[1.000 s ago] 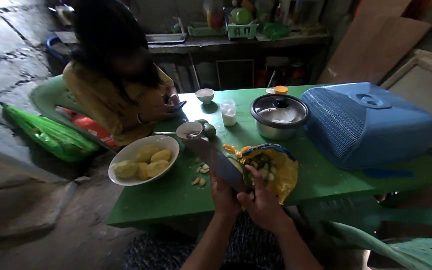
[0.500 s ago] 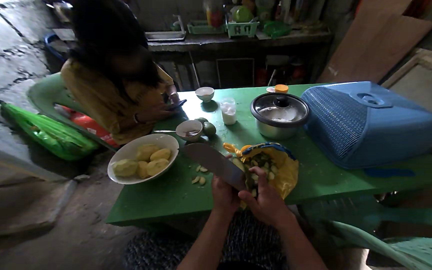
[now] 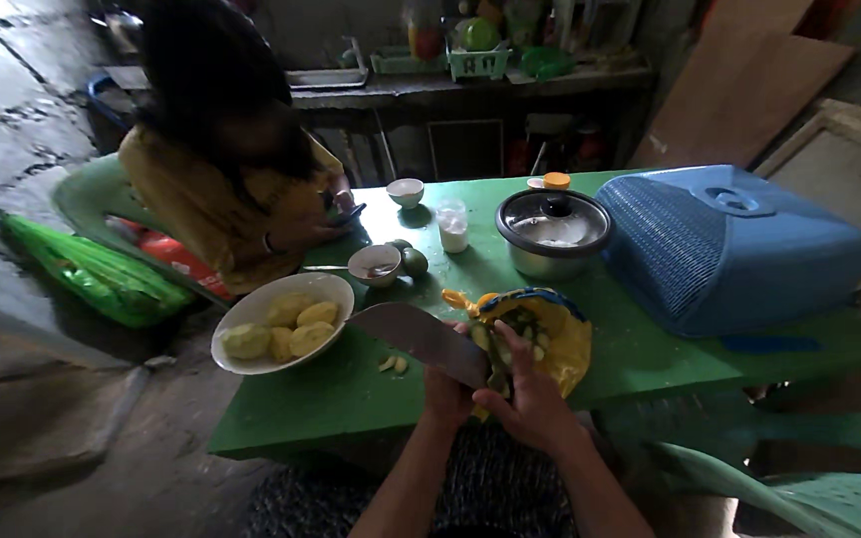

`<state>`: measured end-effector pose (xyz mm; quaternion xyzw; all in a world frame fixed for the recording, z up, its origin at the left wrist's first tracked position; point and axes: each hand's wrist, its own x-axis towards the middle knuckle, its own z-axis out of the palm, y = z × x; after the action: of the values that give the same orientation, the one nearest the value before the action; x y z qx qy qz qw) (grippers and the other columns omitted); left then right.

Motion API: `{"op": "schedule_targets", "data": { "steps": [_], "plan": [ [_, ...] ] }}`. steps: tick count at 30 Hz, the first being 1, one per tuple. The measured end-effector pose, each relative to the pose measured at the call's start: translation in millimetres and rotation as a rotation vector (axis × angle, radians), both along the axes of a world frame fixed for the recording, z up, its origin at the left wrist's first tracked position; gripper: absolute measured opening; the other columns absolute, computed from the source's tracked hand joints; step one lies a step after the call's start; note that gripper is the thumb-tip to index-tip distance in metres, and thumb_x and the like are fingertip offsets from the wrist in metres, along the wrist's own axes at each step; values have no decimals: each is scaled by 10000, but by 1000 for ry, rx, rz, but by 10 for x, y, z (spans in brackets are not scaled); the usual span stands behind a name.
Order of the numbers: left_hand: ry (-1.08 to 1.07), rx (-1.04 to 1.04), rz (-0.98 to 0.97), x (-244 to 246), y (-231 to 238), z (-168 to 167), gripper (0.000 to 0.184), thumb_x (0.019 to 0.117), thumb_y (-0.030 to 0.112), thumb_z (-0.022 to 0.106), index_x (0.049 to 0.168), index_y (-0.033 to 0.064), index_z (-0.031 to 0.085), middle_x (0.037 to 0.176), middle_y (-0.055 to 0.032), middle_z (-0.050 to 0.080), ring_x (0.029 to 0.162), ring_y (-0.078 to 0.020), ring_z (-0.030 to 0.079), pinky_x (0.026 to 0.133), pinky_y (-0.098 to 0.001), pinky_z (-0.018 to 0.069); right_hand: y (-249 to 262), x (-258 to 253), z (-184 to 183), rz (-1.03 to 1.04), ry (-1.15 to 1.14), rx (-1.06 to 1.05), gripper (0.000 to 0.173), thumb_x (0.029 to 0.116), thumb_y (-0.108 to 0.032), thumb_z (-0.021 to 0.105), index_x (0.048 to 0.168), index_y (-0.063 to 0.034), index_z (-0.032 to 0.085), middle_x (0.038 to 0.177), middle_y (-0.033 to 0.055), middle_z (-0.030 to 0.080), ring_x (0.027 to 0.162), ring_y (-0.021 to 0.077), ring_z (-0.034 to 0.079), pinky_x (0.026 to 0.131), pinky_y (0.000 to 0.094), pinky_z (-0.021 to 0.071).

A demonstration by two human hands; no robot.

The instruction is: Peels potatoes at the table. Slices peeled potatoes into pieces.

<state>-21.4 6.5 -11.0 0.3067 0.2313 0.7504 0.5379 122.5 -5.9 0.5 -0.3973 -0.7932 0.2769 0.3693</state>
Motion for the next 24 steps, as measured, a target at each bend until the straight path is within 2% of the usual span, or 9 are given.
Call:
{"op": "schedule_targets", "data": {
  "steps": [2,3,5,6,11,13,16,18,24],
  "plan": [
    [-16,-17,-6,13,-2,-3,146,1027,157,479,1064,127,617,905,-9,725,844,-101,705,780,-310,606,7,-29,-32,-10,12,32,952,943,-750,431,1577,-48,318,823,100,718,654,248,685,570,512,572],
    [-15,-41,-2,24,-2,4,183,1037,154,420,1065,117,596,885,-12,727,823,-103,711,762,-311,613,16,-48,-44,-24,23,47,918,956,-728,433,1558,-39,348,827,103,719,648,250,685,561,507,571],
    [17,-80,10,33,-2,18,239,1059,165,297,1125,92,515,876,-14,709,811,-103,707,746,-311,616,36,-69,-51,-41,33,38,876,969,-701,441,1528,-28,381,837,106,718,648,253,684,562,506,569],
    [28,-91,12,25,3,20,247,1058,166,283,1146,86,499,880,-15,706,813,-105,707,744,-312,616,44,-70,-48,-39,31,26,876,970,-703,437,1527,-30,378,838,102,716,649,251,681,566,505,568],
    [74,-122,10,-9,13,58,242,1050,131,297,1134,87,519,884,-4,703,821,-92,700,755,-299,609,76,-34,19,-10,-14,-35,923,960,-737,408,1609,-96,274,804,98,702,618,249,652,563,503,559],
    [55,-142,28,12,34,82,236,1051,120,303,1122,74,523,865,-20,701,801,-106,701,736,-309,610,94,-37,21,-15,-16,-23,903,960,-734,413,1606,-113,301,779,99,700,621,259,660,561,512,556],
    [41,-143,22,47,45,62,265,1064,129,261,1136,81,512,871,-23,702,802,-112,703,738,-314,613,136,-38,-29,-28,25,3,822,976,-677,469,1555,-99,386,801,97,709,639,248,676,564,504,567],
    [33,-167,15,48,58,30,266,1066,139,261,1116,83,517,859,-26,703,784,-114,705,714,-312,614,152,-34,-31,-39,8,-24,808,972,-665,494,1543,-100,403,817,103,714,668,266,686,588,526,569],
    [90,-209,-40,8,59,71,305,1073,165,248,1219,68,497,929,-52,691,826,-134,699,731,-329,612,214,-48,-42,-25,85,-14,710,994,-611,511,1465,-82,466,934,111,727,749,260,712,613,517,583]
  ]
}}
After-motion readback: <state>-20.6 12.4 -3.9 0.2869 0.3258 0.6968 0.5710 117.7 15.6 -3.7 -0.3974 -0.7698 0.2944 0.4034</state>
